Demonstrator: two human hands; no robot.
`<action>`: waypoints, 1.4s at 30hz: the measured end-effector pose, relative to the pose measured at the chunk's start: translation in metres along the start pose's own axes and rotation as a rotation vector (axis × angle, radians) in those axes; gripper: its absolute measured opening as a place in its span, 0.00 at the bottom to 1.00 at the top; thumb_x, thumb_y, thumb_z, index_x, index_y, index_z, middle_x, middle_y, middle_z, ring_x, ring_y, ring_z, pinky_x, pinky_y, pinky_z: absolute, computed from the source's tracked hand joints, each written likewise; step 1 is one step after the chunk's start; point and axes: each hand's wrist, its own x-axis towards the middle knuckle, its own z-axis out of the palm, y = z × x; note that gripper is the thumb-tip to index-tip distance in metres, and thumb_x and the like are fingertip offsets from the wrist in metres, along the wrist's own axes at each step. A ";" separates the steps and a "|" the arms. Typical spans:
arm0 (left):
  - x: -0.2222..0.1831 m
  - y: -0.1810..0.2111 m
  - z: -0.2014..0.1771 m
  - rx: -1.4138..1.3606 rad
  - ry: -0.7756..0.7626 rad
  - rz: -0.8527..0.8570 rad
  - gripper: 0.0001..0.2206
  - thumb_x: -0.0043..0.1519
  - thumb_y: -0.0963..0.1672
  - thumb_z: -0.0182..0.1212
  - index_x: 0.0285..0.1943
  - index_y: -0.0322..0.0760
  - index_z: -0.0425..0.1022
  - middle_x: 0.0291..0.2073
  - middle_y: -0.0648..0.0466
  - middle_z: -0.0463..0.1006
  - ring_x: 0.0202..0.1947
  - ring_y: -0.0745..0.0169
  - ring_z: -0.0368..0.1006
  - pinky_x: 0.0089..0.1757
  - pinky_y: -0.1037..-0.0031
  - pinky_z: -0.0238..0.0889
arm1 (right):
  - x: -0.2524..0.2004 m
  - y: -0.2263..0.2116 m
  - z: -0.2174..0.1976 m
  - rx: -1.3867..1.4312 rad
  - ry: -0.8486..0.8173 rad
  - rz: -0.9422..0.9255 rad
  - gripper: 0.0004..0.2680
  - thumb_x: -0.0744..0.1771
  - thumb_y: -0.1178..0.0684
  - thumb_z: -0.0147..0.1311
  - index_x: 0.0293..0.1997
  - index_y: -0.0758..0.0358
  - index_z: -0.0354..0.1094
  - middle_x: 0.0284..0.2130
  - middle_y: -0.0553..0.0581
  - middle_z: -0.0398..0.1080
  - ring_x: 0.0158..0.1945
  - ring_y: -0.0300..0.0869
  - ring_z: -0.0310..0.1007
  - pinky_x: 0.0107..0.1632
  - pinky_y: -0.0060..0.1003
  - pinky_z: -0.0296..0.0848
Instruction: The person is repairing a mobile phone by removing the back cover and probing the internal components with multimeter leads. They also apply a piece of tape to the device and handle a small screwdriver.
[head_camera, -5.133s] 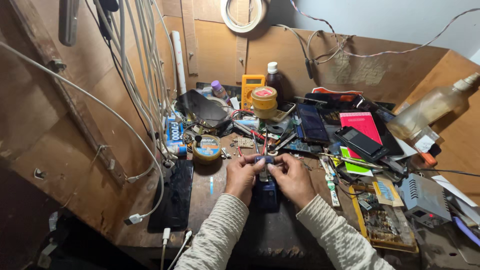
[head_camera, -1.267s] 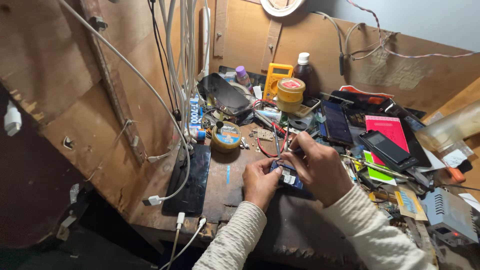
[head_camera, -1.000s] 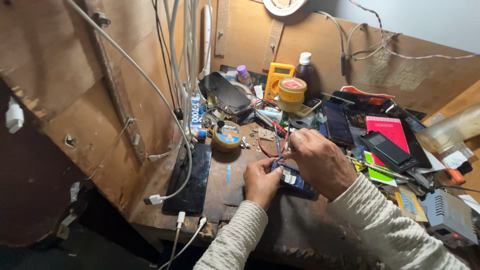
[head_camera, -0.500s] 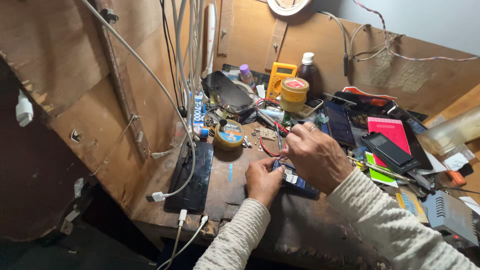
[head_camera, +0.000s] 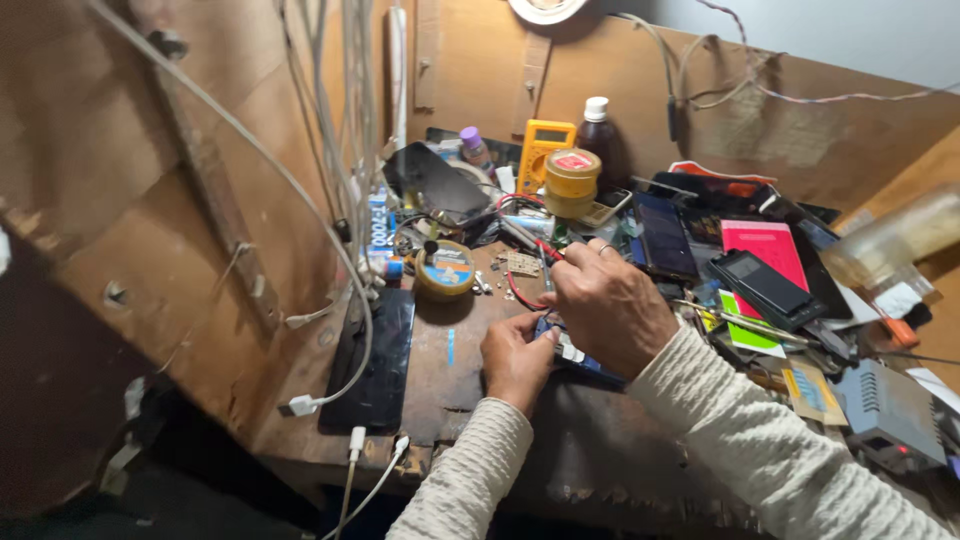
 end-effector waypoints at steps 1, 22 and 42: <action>0.001 -0.001 0.000 -0.075 -0.032 -0.010 0.12 0.55 0.38 0.67 0.48 0.30 0.84 0.33 0.52 0.86 0.29 0.71 0.79 0.33 0.77 0.72 | -0.002 0.001 0.000 0.009 -0.004 0.023 0.09 0.63 0.52 0.61 0.29 0.67 0.65 0.31 0.62 0.66 0.40 0.55 0.68 0.44 0.48 0.70; 0.003 -0.007 -0.001 -0.262 -0.156 0.013 0.12 0.57 0.37 0.63 0.49 0.26 0.83 0.34 0.52 0.84 0.29 0.70 0.77 0.32 0.75 0.75 | -0.017 0.009 0.002 0.078 0.057 0.113 0.07 0.61 0.56 0.62 0.31 0.67 0.68 0.33 0.64 0.68 0.41 0.56 0.71 0.44 0.50 0.71; 0.005 -0.014 0.000 -0.270 -0.205 0.023 0.13 0.58 0.36 0.61 0.51 0.24 0.81 0.33 0.53 0.83 0.27 0.70 0.77 0.31 0.76 0.73 | -0.024 0.019 0.002 0.070 0.065 0.070 0.07 0.63 0.56 0.60 0.29 0.67 0.65 0.37 0.64 0.65 0.44 0.56 0.69 0.46 0.48 0.71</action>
